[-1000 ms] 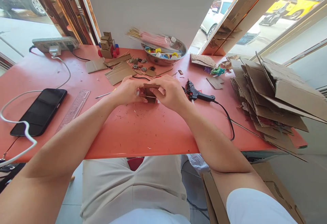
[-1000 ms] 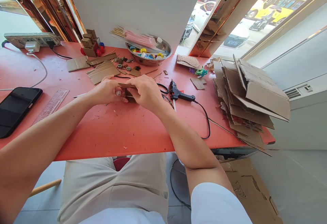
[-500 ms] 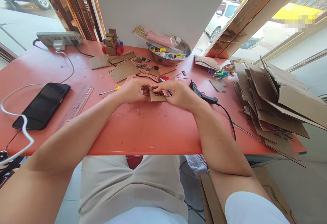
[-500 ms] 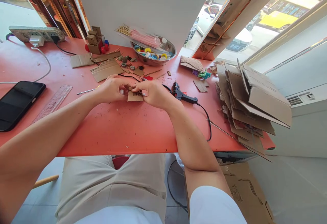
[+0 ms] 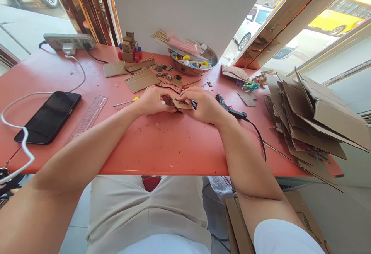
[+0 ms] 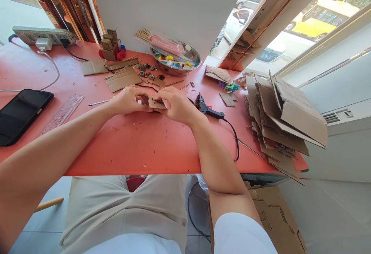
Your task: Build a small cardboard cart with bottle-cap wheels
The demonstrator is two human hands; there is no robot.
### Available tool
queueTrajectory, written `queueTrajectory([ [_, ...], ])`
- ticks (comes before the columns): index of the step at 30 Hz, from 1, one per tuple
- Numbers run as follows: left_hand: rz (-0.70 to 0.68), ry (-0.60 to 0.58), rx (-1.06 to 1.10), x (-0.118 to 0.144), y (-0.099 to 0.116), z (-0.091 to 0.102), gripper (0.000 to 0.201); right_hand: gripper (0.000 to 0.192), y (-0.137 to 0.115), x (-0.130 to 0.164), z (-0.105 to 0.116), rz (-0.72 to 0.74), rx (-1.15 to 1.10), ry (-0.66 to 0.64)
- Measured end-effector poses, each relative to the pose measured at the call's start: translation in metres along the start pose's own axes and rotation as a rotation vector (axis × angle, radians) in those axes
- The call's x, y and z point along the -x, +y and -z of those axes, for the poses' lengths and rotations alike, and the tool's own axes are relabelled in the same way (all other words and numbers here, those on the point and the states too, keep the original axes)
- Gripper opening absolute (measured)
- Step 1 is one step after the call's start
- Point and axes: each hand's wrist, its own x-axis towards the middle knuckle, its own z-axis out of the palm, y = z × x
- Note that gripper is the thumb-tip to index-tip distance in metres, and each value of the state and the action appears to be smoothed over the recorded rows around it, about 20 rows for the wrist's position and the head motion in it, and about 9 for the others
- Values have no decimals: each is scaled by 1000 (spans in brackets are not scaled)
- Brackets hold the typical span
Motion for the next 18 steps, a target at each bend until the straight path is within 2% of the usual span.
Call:
queueTrajectory([
  [7,151,91,-128,0,13,2,24,44,6,-2,-1,7,96,75],
  [9,166,106,-133,0,14,2,24,44,6,-2,-1,18,171,96],
  [14,157,118,-136,-1,12,3,23,28,5,2,-5,34,241,105],
  [18,180,130,-163,-1,12,3,21,43,3,4,-10,55,323,172],
])
